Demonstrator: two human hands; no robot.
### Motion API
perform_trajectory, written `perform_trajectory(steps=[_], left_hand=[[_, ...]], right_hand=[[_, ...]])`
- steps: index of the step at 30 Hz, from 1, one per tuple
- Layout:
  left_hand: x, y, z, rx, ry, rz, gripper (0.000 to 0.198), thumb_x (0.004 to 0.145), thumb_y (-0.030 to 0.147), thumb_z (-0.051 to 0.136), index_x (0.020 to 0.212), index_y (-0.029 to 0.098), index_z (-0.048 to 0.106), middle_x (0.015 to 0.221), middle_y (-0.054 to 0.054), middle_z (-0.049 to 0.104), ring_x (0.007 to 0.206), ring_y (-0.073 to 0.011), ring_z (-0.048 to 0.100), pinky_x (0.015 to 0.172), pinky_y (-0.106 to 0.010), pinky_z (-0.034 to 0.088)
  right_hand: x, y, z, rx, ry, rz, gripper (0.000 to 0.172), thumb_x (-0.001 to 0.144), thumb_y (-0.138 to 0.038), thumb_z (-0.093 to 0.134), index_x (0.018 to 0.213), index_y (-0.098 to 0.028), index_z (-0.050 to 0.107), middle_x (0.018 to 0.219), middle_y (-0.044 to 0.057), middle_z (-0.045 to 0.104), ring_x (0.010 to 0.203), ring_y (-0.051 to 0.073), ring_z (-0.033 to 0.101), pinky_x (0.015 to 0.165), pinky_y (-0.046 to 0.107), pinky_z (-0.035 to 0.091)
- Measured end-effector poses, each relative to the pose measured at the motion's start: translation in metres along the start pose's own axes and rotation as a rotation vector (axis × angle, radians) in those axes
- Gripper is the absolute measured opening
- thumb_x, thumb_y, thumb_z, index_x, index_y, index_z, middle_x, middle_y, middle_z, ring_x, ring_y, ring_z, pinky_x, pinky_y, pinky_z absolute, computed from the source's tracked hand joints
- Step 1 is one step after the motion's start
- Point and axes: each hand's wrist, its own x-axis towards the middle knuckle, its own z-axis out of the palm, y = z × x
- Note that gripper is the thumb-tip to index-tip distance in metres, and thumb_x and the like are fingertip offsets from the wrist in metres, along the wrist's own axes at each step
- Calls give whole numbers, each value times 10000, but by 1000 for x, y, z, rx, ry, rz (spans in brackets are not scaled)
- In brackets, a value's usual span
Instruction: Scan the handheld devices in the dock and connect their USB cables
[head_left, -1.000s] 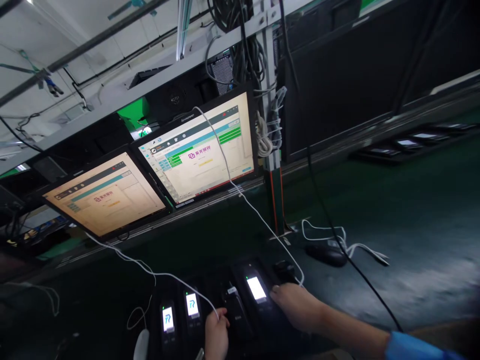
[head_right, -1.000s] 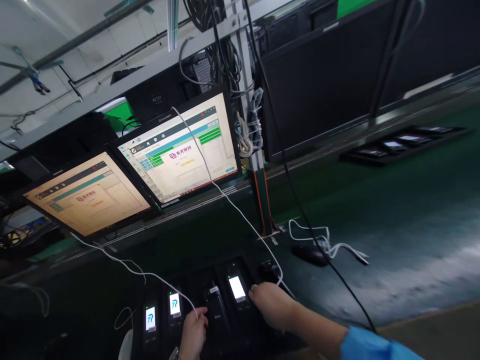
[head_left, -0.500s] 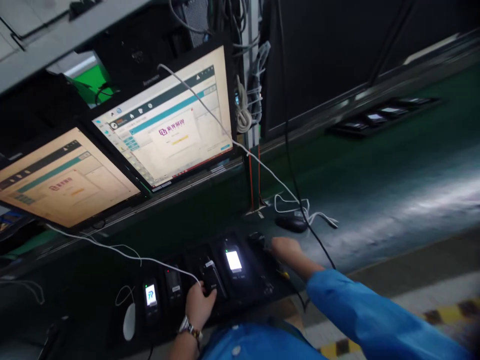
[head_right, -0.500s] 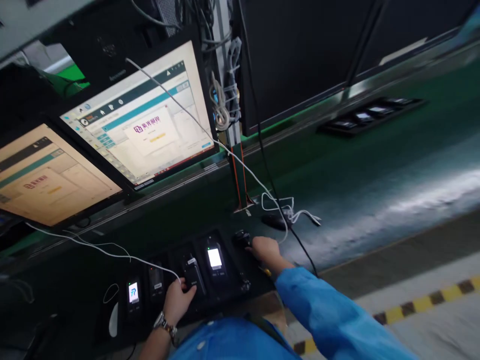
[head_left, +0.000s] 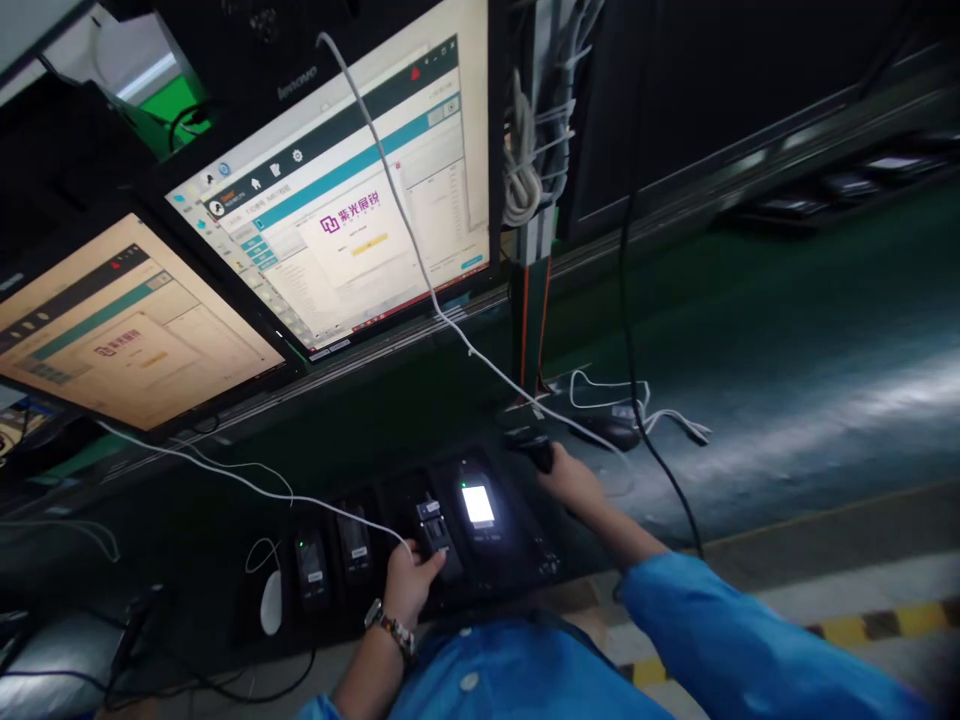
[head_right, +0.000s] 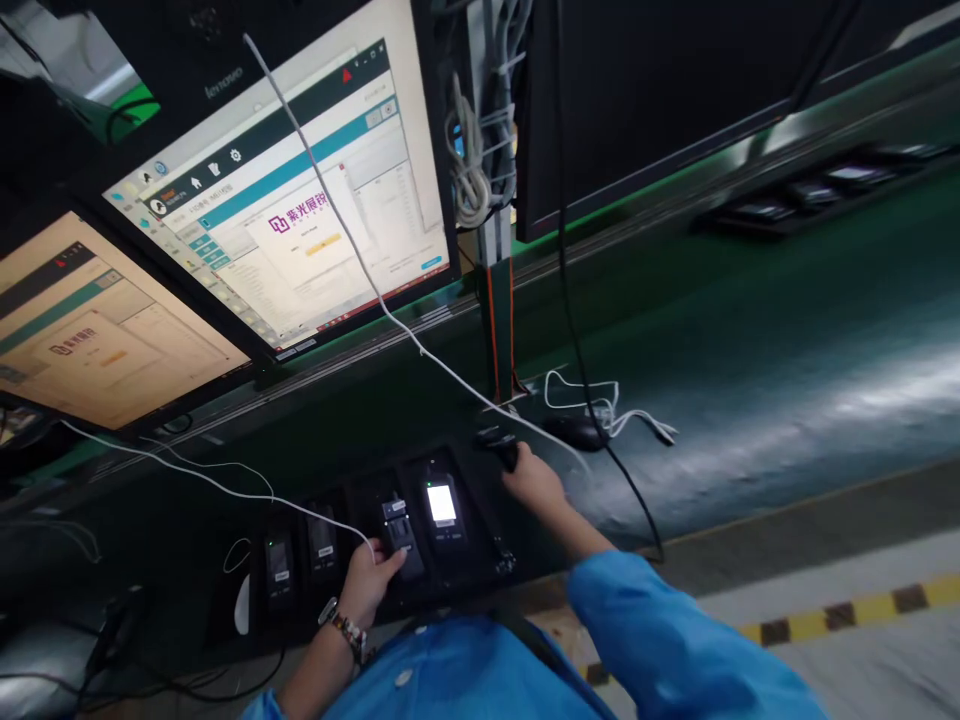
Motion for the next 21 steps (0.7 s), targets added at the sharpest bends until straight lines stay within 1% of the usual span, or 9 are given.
perform_trajectory(steps=[2,4,5,7,9,10,14,18,21], left_hand=[[-1,-1,1,-73,-24,3,588,535,523,834,897,88,673,792,-143,762,730,-259,716,688,-357,558],[-5,-1,0,-125,-15,32,585,555,537,820,913,98,674,848,-154,766,771,-267,723,723,-371,567],[-7,0,-1,-143,0,56,566,574,531,812,921,108,667,883,-155,766,802,-268,724,751,-377,568],[-13,3,-3,-156,37,115,503,608,494,804,920,130,650,930,-147,761,859,-266,720,806,-380,561],[-18,6,-6,-151,65,176,427,633,448,800,894,147,645,943,-131,757,896,-260,711,844,-373,547],[-20,8,-8,-146,77,199,393,641,428,797,875,152,645,931,-122,756,900,-259,707,846,-370,542],[-23,11,-10,-133,121,246,334,647,394,787,841,164,643,867,-92,748,868,-251,699,813,-360,537],[-19,10,-8,-151,133,240,335,641,401,780,831,169,632,854,-88,744,836,-245,695,780,-358,542],[-16,11,-8,-166,129,224,343,634,403,785,833,167,636,865,-94,750,845,-250,697,803,-374,543]], right_hand=[[-17,-8,-17,60,32,-49,488,807,-230,569,1277,-144,467,1064,141,676,983,267,648,818,339,484],[-47,-20,-29,210,22,-184,544,791,-238,567,1313,-172,432,1174,122,652,1080,258,617,907,353,482],[-64,-28,-31,354,-13,-288,570,770,-233,577,1317,-172,431,1213,121,638,1119,261,602,950,373,476],[-100,-45,-28,604,-145,-425,582,744,-238,582,1308,-169,457,1244,115,627,1150,267,591,1000,420,467],[-127,-62,-20,717,-213,-455,581,719,-224,577,1291,-165,488,1246,112,627,1180,269,576,1039,445,443],[-137,-69,-16,737,-216,-454,582,709,-214,574,1284,-165,498,1251,112,625,1198,270,563,1059,450,425],[-151,-79,-4,733,-203,-452,589,714,-190,559,1299,-176,495,1282,110,609,1250,273,525,1098,449,388],[-156,-73,-5,667,-250,-426,589,717,-196,574,1299,-165,489,1295,127,601,1260,280,517,1101,465,380],[-154,-67,-7,633,-228,-424,581,728,-234,570,1297,-164,480,1296,134,599,1265,272,513,1093,448,385]])
